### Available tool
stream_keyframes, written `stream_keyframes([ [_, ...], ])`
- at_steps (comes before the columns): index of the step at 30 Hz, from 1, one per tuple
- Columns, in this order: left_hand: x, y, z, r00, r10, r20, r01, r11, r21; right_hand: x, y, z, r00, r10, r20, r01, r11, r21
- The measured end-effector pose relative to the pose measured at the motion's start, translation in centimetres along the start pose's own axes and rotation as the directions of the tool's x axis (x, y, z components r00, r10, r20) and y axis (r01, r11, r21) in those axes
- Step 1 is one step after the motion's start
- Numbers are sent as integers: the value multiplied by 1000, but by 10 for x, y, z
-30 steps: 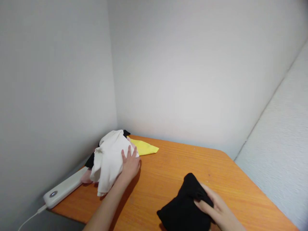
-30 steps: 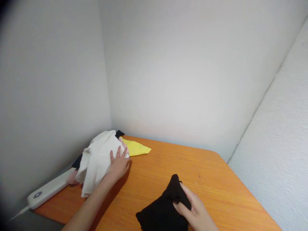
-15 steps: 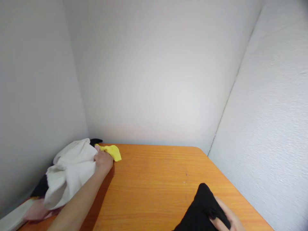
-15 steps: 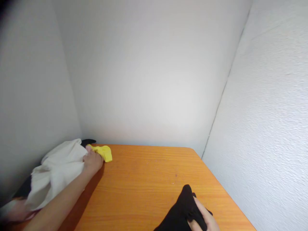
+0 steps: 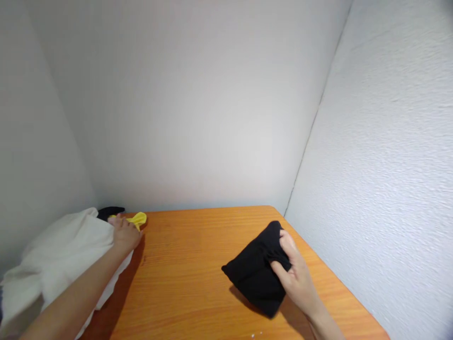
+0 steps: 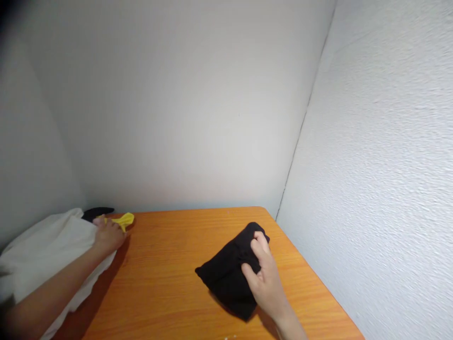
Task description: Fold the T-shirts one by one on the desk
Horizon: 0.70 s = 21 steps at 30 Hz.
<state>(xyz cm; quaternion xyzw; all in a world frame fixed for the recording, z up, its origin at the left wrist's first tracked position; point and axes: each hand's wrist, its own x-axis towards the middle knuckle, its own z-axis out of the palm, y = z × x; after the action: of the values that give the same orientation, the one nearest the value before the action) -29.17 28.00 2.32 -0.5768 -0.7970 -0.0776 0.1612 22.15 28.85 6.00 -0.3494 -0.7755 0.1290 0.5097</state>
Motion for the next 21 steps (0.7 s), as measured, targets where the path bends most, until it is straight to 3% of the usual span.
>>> stream_keyframes([
  [2, -7, 7, -8, 999, -37, -15, 37, 999, -26, 15, -31, -2, 966, -124, 228, 140, 989, -56],
  [3, -12, 14, -12, 999, -45, -16, 44, 998, -54, 17, -46, 0, 907, -182, 379, 227, 971, -77],
  [5, -25, 32, -20, 998, -53, 15, 55, 989, -136, 8, -67, 7, 740, -248, 626, 383, 919, -89],
  [7, -45, 50, -27, 994, -38, 105, 64, 965, -253, -14, -74, 19, 613, -247, 750, 475, 874, -100],
  [10, -86, 71, -34, 954, 57, 295, 89, 884, -459, -55, -64, 36, 530, -187, 827, 507, 852, -132],
  [12, -115, 84, -34, 908, 129, 399, 135, 812, -569, -71, -59, 41, 515, -133, 847, 489, 857, -162],
  [16, -155, 109, -30, 865, 168, 473, 228, 708, -668, -72, -76, 40, 557, 37, 830, 337, 903, -267],
  [21, -163, 140, -24, 893, 109, 437, 276, 636, -721, -68, -108, 69, 719, 69, 692, 262, 895, -362],
])
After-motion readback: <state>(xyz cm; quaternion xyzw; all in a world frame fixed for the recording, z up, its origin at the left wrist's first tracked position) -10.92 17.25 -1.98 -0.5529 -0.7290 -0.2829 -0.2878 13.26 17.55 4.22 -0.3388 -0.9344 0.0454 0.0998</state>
